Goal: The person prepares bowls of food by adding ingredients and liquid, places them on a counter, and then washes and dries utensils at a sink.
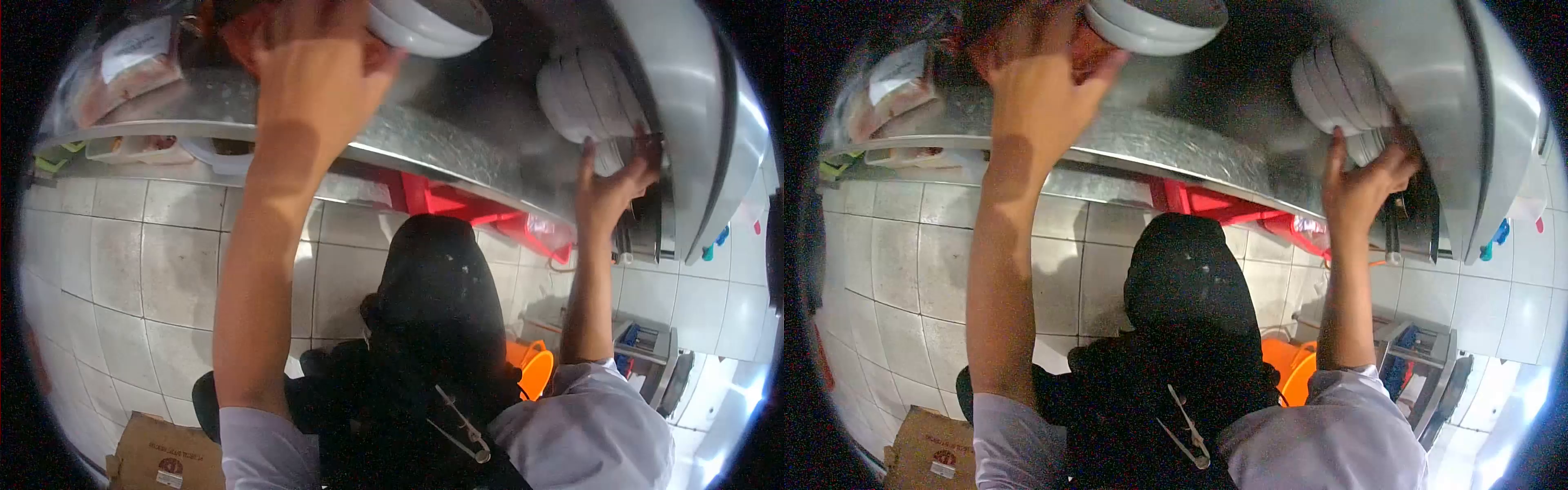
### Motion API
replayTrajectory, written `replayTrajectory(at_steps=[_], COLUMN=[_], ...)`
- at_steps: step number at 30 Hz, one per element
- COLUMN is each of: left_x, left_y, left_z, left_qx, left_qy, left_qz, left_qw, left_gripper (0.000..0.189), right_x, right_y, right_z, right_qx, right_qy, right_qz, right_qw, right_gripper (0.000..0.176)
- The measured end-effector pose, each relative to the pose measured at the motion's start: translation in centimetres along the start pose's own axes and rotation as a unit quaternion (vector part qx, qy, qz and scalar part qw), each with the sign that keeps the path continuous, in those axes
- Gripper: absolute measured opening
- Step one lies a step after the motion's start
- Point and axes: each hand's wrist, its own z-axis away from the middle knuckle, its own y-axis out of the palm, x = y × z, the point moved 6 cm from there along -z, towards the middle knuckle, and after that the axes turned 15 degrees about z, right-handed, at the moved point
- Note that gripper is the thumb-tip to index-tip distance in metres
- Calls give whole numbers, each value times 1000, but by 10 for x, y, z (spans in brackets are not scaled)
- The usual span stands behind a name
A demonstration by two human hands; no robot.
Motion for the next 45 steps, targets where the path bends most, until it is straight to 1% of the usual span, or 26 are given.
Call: replayTrajectory(at_steps=[1,2,3,5,6,8,9,12,13,14,15,17,19,20,21,23,27,30,32,33,35,37,39,41,42,45], left_x=[-7,-9,-14,-17,-15,-7,-1,11,12,13,4,-8,-13,-19,-24,-35,-50,-62,-65,-62,-60,-59,-58,-59,-56,-48], left_y=[2,11,22,36,40,58,63,85,82,79,74,51,54,54,51,48,49,48,52,58,68,68,73,69,72,78], left_z=[-1,0,2,0,-5,-12,-17,-24,-25,-23,-26,-27,-24,-24,-26,-26,-21,-18,-20,-21,-20,-20,-20,-14,-9,-1], left_qx=[7,76,140,104,103,94,94,170,94,16,19,-8,-24,-48,-48,30,41,-3,104,101,38,59,79,104,100,126], left_qy=[-4,-29,-50,-35,-28,-21,-17,-15,-5,4,7,-47,-17,14,17,19,33,76,41,46,134,116,105,79,67,-14], left_qz=[6,92,177,119,122,69,70,85,57,25,25,165,136,111,113,198,215,232,310,310,288,282,348,277,252,259], left_qw=[1000,992,973,987,987,993,993,982,994,1000,999,985,990,993,992,979,975,970,944,944,947,951,928,952,960,957], left_gripper=[36,54,74,68,62,45,45,39,39,39,39,42,42,43,43,39,37,37,46,46,26,20,15,14,15,15], right_x=[-24,-45,-75,-121,-137,-166,-172,-181,-177,-184,-186,-197,-206,-206,-209,-219,-225,-233,-233,-223,-193,-223,-229,-217,-236,-289], right_y=[5,17,31,34,44,58,62,78,79,90,103,112,115,114,114,114,112,108,96,83,51,70,68,47,58,101], right_z=[6,11,13,9,6,6,5,20,20,21,23,28,33,33,32,30,26,20,9,7,-3,14,4,-17,-13,16], right_qx=[-25,-18,-28,-38,69,220,219,390,428,406,382,345,390,359,358,360,417,473,477,473,396,436,377,271,305,355], right_qy=[30,28,63,101,119,67,71,59,80,51,18,-15,4,-55,-51,10,-9,92,85,88,82,143,89,-8,-61,-58], right_qz=[-20,-14,-88,-150,-126,-10,-10,29,34,86,134,132,130,147,148,68,72,-18,-7,-8,1,-85,-64,-1,74,-5], right_qw=[999,999,994,983,982,973,973,919,900,909,914,929,912,920,920,930,906,876,875,877,915,884,920,963,947,933], right_gripper=[69,69,66,64,63,62,62,63,64,64,64,61,54,48,48,48,58,69,73,73,75,79,73,75,75,73])
